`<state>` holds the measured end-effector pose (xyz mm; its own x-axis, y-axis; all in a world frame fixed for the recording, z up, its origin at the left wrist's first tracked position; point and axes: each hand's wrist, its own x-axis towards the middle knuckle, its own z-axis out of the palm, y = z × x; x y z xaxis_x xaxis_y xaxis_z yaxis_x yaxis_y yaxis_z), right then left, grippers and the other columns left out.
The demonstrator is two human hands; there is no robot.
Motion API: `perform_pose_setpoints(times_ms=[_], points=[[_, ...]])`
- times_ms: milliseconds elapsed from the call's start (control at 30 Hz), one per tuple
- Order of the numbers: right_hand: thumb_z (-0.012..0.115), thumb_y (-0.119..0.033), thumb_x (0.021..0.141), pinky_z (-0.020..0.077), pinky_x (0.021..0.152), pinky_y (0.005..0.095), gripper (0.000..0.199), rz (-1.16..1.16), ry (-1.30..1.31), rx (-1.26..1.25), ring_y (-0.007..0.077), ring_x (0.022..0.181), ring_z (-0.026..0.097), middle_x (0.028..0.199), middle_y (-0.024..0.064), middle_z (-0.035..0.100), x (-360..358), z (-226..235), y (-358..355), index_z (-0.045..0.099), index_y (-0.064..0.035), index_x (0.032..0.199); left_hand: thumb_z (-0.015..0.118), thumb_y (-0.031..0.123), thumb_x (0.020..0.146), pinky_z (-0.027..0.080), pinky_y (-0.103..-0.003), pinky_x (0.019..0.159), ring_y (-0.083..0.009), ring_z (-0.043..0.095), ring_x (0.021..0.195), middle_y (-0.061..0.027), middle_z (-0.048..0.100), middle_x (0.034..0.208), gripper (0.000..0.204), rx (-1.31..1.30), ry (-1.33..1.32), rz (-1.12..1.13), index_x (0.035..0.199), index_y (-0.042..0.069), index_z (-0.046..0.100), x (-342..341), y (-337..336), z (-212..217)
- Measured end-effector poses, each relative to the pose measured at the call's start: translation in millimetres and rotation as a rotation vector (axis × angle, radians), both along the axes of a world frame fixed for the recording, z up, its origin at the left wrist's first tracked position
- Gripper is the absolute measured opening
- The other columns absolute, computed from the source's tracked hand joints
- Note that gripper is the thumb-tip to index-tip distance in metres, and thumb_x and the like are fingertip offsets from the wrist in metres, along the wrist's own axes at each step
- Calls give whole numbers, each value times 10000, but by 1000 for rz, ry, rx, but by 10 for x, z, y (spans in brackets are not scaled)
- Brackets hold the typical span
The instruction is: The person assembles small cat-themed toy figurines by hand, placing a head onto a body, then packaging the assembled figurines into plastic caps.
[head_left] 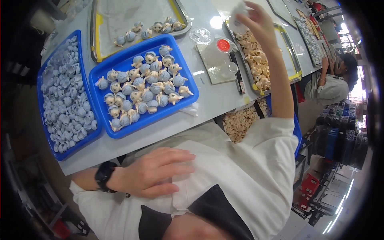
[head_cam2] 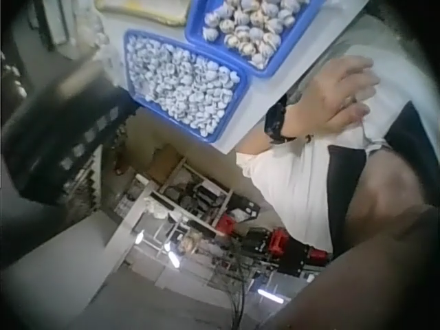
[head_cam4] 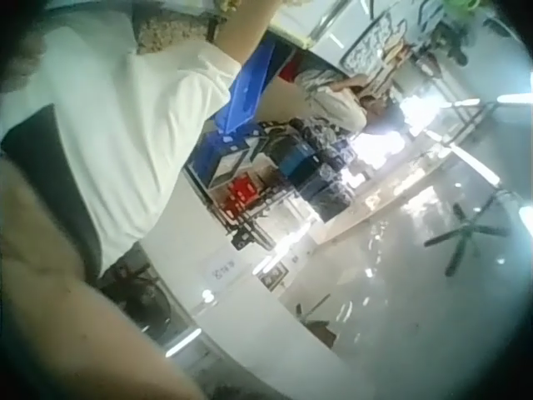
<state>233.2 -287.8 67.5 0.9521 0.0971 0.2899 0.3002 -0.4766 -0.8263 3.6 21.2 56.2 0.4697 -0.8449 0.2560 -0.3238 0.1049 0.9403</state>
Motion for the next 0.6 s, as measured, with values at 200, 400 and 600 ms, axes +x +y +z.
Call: perform_pose_setpoints(times_ms=[200,400,600], points=[[684,-111,643,485,659,316,430,-28,-39,-210,217,760,602,787,119,587,820,-505,210,535,6,1029,316,395,922,248,-361,1016,-309,324,1238,-186,331,1335,549,48,281,-61,1280,-19,357,75,-173,-149],[724,-187,678,467,777,329,569,-24,-10,-254,248,938,551,1030,144,559,483,-235,38,461,-16,1154,354,322,928,199,-319,1038,-243,270,1274,-171,268,1379,561,154,563,-120,1331,-45,221,155,-586,-521],[550,-127,835,455,689,246,188,-228,-208,49,137,758,595,828,114,625,-1593,288,-422,592,54,865,400,212,922,201,-294,1037,-231,241,1287,-184,161,1414,612,39,908,84,1370,-17,52,128,-1189,-849]])
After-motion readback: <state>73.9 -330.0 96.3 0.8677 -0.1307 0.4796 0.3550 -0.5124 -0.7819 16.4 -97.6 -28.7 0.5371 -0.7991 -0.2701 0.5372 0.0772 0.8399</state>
